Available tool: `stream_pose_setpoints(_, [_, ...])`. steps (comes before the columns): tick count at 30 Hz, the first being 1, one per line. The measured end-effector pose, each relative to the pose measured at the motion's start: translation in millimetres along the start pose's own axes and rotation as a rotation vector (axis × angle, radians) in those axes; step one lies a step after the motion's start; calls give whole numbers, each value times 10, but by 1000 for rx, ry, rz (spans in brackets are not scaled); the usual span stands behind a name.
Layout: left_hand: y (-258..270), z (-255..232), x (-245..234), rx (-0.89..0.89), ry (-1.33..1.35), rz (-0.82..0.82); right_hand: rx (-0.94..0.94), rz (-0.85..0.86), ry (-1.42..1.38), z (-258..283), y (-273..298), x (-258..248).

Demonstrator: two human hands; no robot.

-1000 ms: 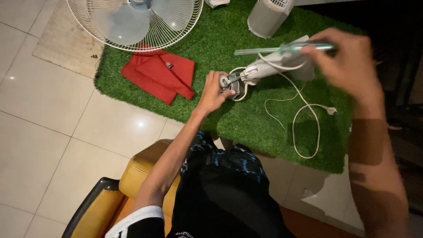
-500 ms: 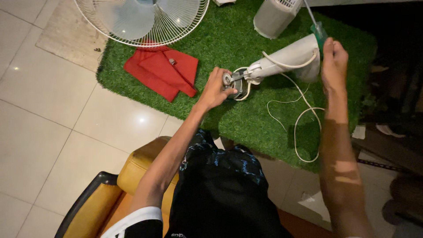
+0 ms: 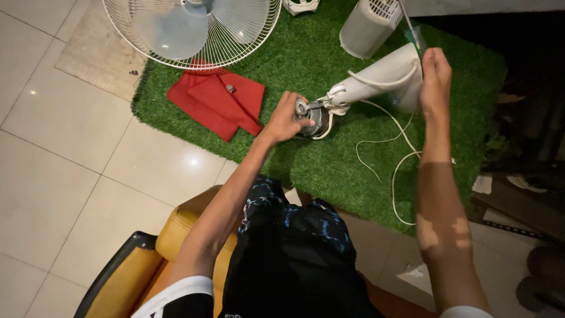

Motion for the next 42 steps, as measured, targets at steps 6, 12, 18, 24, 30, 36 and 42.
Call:
stream_pose_setpoints(6, [-109, 181, 23, -46, 34, 15, 326, -229, 36, -79, 251, -50])
stream_pose_setpoints(12, [-92, 217, 38, -26, 33, -18, 197, -150, 217, 193, 339, -7])
stream_pose_setpoints(18, [-144, 221, -26, -60, 42, -46, 82, 105, 260, 521, 505, 219])
stream_pose_setpoints(24, [-152, 133, -102, -45, 48, -77, 81, 44, 311, 642, 567, 241])
stream_pose_setpoints(30, [-146, 52, -99, -71, 72, -255, 254, -83, 345, 463, 643, 71])
stream_pose_setpoints(36, [67, 150, -46, -166, 86, -489, 324, -81, 356, 288, 560, -11])
stream_pose_setpoints(42, [46, 222, 166, -107, 176, -385, 367, -151, 191, -17, 586, -177])
Point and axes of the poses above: each hand's wrist, its own y-axis away from the middle knuckle, its own x-axis out of the palm, z = x × y, the point moved 8 cm from there along -y, towards the middle knuckle, and after that the axes turned 11 degrees about z, right-handed, at the moved point
